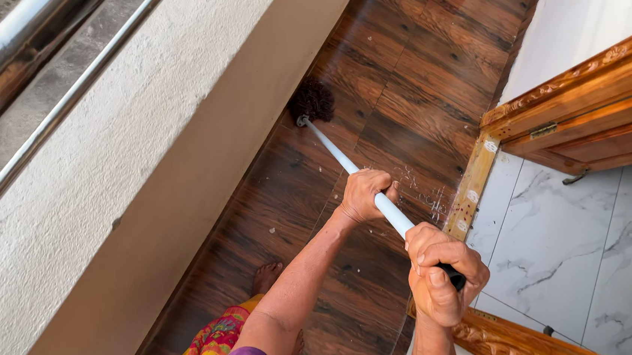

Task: The person mops a wood-patterned floor using a wet mop and a red bucket. The person moves the mop back and forth across the surface, dipping it into the bucket, and cleaning the area near a doorway and a wall.

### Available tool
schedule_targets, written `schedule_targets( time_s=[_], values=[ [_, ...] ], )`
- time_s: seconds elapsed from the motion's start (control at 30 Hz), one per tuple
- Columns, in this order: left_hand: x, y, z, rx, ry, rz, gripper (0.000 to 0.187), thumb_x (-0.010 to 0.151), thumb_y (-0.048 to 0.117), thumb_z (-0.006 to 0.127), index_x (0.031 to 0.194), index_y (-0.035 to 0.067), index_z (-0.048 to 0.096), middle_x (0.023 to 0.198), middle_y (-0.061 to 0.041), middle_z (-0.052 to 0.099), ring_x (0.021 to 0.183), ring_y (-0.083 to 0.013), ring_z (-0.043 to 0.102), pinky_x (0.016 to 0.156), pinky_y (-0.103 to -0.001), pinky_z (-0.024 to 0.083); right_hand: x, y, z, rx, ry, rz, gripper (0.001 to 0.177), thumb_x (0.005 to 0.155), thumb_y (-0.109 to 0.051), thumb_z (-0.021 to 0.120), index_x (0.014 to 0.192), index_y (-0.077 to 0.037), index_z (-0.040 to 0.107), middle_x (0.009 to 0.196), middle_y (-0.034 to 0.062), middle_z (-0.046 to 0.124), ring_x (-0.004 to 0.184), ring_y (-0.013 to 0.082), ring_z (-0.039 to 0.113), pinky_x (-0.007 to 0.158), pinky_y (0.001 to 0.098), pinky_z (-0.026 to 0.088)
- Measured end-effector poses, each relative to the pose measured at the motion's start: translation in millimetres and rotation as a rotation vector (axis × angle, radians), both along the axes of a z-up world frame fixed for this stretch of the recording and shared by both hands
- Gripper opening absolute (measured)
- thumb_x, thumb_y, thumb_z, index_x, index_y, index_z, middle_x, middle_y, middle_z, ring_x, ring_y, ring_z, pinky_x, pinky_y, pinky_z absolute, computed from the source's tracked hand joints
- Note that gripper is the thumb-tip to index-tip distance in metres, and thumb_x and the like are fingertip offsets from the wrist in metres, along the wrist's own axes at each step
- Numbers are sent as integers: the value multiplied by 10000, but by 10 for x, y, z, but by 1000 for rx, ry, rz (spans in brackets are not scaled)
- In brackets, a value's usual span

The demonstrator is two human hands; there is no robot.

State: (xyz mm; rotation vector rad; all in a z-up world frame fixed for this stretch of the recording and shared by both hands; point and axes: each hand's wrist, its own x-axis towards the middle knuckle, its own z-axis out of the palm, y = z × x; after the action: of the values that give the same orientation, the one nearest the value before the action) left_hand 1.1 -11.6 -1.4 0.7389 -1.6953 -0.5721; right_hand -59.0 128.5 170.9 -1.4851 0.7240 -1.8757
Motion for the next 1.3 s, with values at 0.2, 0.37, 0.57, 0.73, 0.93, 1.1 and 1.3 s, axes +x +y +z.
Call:
schedule_targets(
  time_s=[0.2, 0.37, 0.57, 0.73, 0.93, 1.1, 1.3],
  values=[
    [-15, -703, -180, -31, -47, -34, 305, 835, 131, 699, 656, 91, 456, 616, -96, 527, 597, -332, 570, 602, -429, 471, 50, -654, -240, -18, -21, -74, 275, 997, -163, 647, 797, -5, 546, 616, 55, 468, 507, 158, 411, 587, 360, 377],
    [-285, -1225, -203, -10, -94, -84, 280, 868, 171, 675, 669, 96, 494, 637, -89, 561, 617, -318, 594, 625, -421, 494, -157, -1177, -319, -53, -95, -185, 293, 1026, -191, 579, 794, -23, 516, 577, 41, 442, 467, 139, 401, 563, 367, 405],
    [-554, -1321, -159, 24, -155, -91, 252, 863, 199, 678, 675, 101, 542, 646, -89, 592, 639, -329, 600, 650, -432, 493, -425, -1232, -221, 2, -128, -254, 281, 1055, -198, 546, 828, -37, 516, 561, 35, 433, 474, 141, 393, 589, 357, 409],
    [-411, -880, -269, 230, -241, -198, 228, 813, 164, 656, 622, 114, 540, 589, -74, 578, 545, -288, 583, 676, -405, 488, -306, -765, -360, 59, -92, -263, 283, 1034, -187, 535, 794, -38, 527, 600, 20, 429, 460, 132, 402, 582, 358, 417],
    [-56, -159, -208, 83, -46, -75, 246, 828, 92, 703, 676, 83, 511, 647, -95, 560, 630, -328, 588, 647, -432, 465, -11, -119, -408, 84, -74, -151, 273, 1020, -165, 561, 781, -34, 541, 611, 29, 470, 559, 159, 441, 624, 378, 407],
    [116, -306, -355, 28, -46, -49, 255, 833, 79, 712, 686, 73, 503, 660, -100, 561, 641, -348, 583, 634, -443, 468, 268, -162, -467, 28, -2, -138, 272, 1022, -201, 600, 845, 1, 560, 679, 77, 520, 611, 178, 458, 599, 336, 394],
    [182, -739, -488, 40, -102, -65, 265, 821, 80, 700, 686, 61, 473, 680, -114, 558, 675, -369, 571, 647, -466, 478, 325, -627, -614, 12, 88, -140, 295, 1045, -204, 553, 840, 8, 552, 697, 61, 530, 614, 139, 470, 588, 306, 381]
  ],
)
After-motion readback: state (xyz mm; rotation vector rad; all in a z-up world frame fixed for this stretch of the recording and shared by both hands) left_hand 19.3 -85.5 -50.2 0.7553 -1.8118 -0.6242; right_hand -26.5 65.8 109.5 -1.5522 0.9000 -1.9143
